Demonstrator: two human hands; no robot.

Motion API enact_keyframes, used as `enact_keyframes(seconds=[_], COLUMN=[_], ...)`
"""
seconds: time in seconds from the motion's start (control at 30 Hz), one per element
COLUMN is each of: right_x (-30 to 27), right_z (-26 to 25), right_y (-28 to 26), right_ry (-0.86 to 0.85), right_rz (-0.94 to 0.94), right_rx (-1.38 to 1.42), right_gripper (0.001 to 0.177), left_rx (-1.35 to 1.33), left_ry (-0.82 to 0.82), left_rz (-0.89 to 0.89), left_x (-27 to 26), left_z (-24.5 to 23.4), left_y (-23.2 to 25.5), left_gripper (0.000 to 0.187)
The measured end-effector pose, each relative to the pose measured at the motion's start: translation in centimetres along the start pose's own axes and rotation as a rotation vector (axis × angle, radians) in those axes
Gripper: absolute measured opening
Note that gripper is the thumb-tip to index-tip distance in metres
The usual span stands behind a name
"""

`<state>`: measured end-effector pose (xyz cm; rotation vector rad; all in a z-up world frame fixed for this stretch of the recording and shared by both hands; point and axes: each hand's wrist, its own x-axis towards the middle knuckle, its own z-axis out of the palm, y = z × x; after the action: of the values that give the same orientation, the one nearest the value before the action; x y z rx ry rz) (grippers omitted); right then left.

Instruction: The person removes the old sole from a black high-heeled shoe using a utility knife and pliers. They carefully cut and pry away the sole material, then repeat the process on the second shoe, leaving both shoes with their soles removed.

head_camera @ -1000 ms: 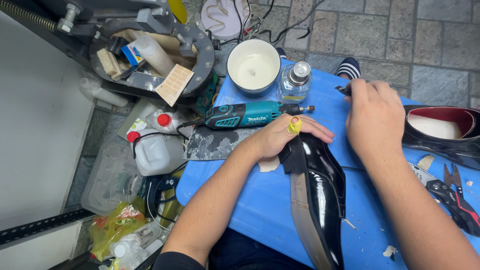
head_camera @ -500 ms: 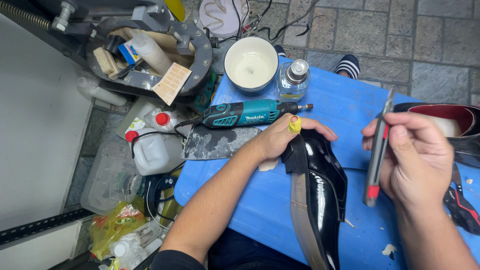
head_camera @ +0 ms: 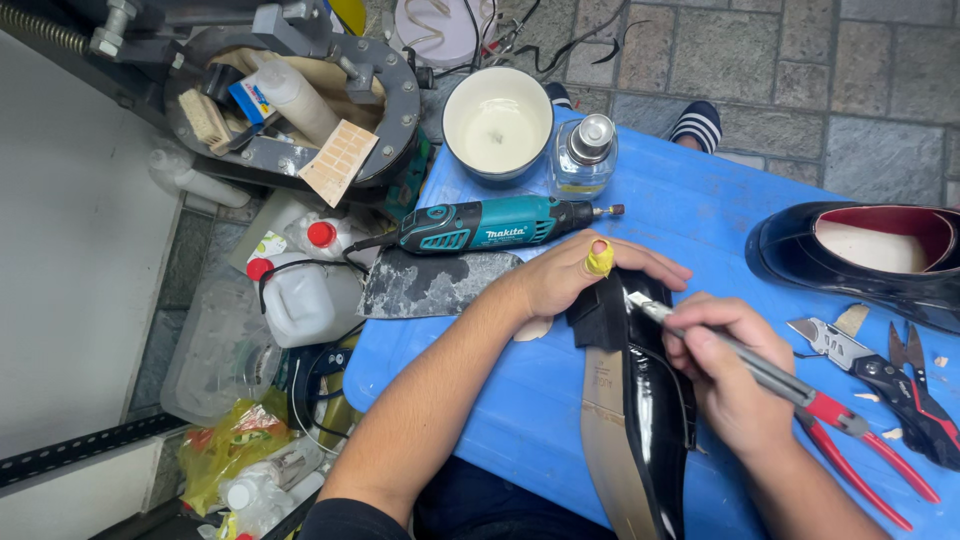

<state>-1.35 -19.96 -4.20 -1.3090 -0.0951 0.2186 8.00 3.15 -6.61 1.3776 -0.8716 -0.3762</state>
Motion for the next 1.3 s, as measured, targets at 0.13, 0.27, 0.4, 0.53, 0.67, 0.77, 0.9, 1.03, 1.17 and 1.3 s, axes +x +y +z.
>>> enact_keyframes(seconds=[0.13,0.27,0.4,0.53,0.67,0.77,0.9,1.03,1.17,1.3], right_x=[-0.3,-0.4,-0.3,-0.3,-0.2,-0.2,-0.3,-0.2,0.0,0.3], right_z=[1.0,2.1,2.7,2.7,2.3,2.2,2.3,2.8,3.4,4.0], right_y=[0.0,-0.2,-0.5,-0.6,-0.6,-0.5,-0.5,-1.0,-1.8,-2.2], right_ry=[0.035,0.016,0.006,0.024,0.004,-0.006,0.007,0.012,0.006,0.016], right_rz=[0.006,-0.143,-0.222,-0.172,-0.164,-0.183,-0.171,-0.191,-0.200,-0.186], right_rx=[-0.289,-0.430,-0.489,-0.598,-0.566,-0.561,-0.584,-0.639,-0.767,-0.818], right_gripper=[0.029,0.021,0.018,0.018,0.019,0.019,0.018,0.019,0.020,0.019], left_rx=[0.005,0.023,0.014,0.009,0.001,0.012,0.037,0.063,0.068,0.147], left_ry=[0.061,0.091,0.104,0.101,0.065,0.062,0.064,0.067,0.094,0.172], left_rz=[-0.049,-0.035,-0.030,-0.031,-0.022,-0.023,-0.020,-0.007,-0.022,-0.050], left_x=[0.0,-0.1,0.0,0.0,0.1,0.2,0.2,0.2,0.2,0.3], left_z=[0.5,0.6,0.6,0.6,0.3,0.3,0.4,0.4,0.7,1.5], left_y=[0.3,0.1,-0.3,-0.5,-0.4,-0.4,-0.5,-0.4,-0.2,0.0], left_gripper=[0.114,0.114,0.114,0.113,0.111,0.111,0.110,0.109,0.104,0.094])
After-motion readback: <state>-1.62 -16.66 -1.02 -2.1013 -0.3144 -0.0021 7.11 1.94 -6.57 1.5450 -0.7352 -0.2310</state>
